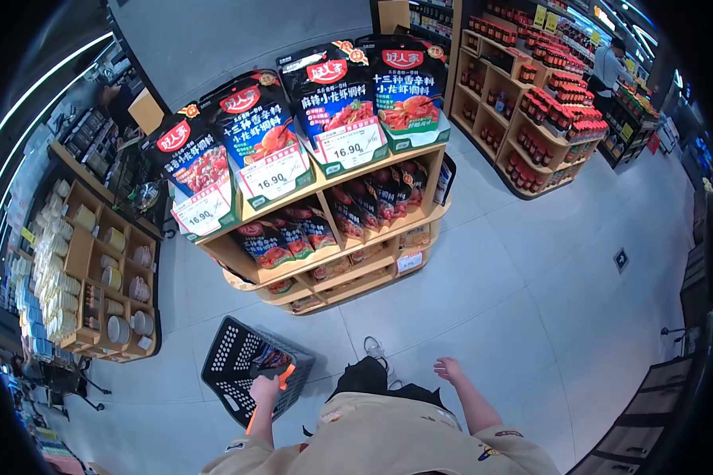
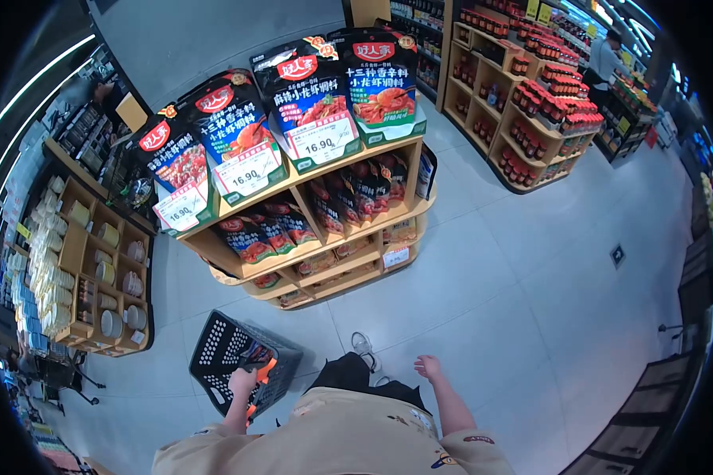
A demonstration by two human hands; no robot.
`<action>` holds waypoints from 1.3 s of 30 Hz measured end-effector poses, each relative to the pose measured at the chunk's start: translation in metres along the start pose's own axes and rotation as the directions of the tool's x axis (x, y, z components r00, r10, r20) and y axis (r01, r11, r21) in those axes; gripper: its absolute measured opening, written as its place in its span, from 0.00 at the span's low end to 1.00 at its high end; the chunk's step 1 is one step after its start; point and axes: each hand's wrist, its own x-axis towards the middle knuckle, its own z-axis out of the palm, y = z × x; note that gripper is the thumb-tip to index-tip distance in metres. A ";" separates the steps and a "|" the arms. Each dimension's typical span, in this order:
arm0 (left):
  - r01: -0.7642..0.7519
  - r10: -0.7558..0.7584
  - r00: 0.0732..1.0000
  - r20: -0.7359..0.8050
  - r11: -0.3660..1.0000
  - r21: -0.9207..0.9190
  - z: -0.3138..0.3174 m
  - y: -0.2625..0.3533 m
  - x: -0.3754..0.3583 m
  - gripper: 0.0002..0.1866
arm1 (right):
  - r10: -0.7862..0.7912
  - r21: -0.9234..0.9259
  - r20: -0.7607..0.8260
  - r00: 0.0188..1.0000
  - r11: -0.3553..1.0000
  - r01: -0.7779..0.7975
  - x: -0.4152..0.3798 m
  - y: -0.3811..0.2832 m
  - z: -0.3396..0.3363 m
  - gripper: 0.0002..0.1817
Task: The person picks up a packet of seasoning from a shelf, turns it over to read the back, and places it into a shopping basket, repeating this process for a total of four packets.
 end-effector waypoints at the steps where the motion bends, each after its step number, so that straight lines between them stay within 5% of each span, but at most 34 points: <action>1: 0.002 -0.002 1.000 0.009 1.000 0.008 0.002 0.000 0.004 0.24 | -0.020 0.004 0.054 0.998 1.000 0.020 0.002 -0.017 0.013 0.16; 11: 0.057 -0.057 0.998 -0.012 0.998 0.016 -0.009 0.011 0.008 0.23 | -0.313 0.035 0.255 0.915 0.949 0.315 0.015 -0.218 0.078 0.13; 13: 0.059 -0.059 0.998 -0.001 0.998 -0.014 -0.008 0.011 0.014 0.22 | -0.444 -0.002 0.154 0.883 0.893 0.450 0.022 -0.271 0.082 0.12; 16: 0.081 -0.079 0.995 -0.057 0.996 0.031 0.007 0.005 0.026 0.22 | -0.804 0.126 -0.049 0.592 0.583 0.802 0.019 -0.358 0.081 0.10; 18: 0.112 -0.110 0.993 -0.036 0.993 0.034 0.007 0.007 0.028 0.22 | -0.917 0.055 -0.166 0.362 0.358 0.932 -0.012 -0.425 0.081 0.07; 25: 0.154 -0.153 0.988 -0.026 0.987 0.039 0.005 0.008 0.028 0.22 | -0.962 -0.145 -0.262 -0.080 -0.042 0.989 -0.065 -0.568 0.072 0.11; 29: 0.169 -0.165 0.984 -0.060 0.983 0.067 0.009 0.009 0.028 0.24 | -0.944 -0.310 -0.314 -0.098 0.005 0.951 -0.049 -0.614 0.070 0.23; 32: 0.159 -0.153 0.985 -0.078 0.984 0.081 0.014 0.005 0.032 0.26 | -0.962 -0.245 -0.259 -0.091 -0.026 0.969 -0.027 -0.641 0.070 0.28; 34: 0.185 -0.179 0.981 -0.068 0.979 0.085 0.014 0.007 0.032 0.26 | -0.998 -0.067 -0.060 0.013 0.017 0.998 -0.023 -0.651 0.072 0.32; 35: 0.187 -0.182 0.981 -0.066 0.979 0.083 0.015 0.009 0.030 0.26 | -0.990 -0.074 -0.086 -0.116 -0.109 0.991 -0.026 -0.654 0.078 0.27; 36: 0.196 -0.190 0.979 -0.069 0.977 0.088 0.015 0.009 0.028 0.26 | -0.990 -0.071 -0.084 -0.114 -0.108 0.992 -0.031 -0.654 0.077 0.27; 38: 0.217 -0.209 0.974 -0.082 0.972 0.096 0.012 0.010 0.029 0.26 | -0.974 -0.220 0.062 0.219 0.200 0.955 -0.047 -0.653 0.076 0.19; 39: 0.221 -0.214 0.974 -0.078 0.970 0.098 0.011 0.009 0.028 0.26 | -0.983 -0.178 0.051 0.174 0.163 0.970 -0.043 -0.652 0.079 0.13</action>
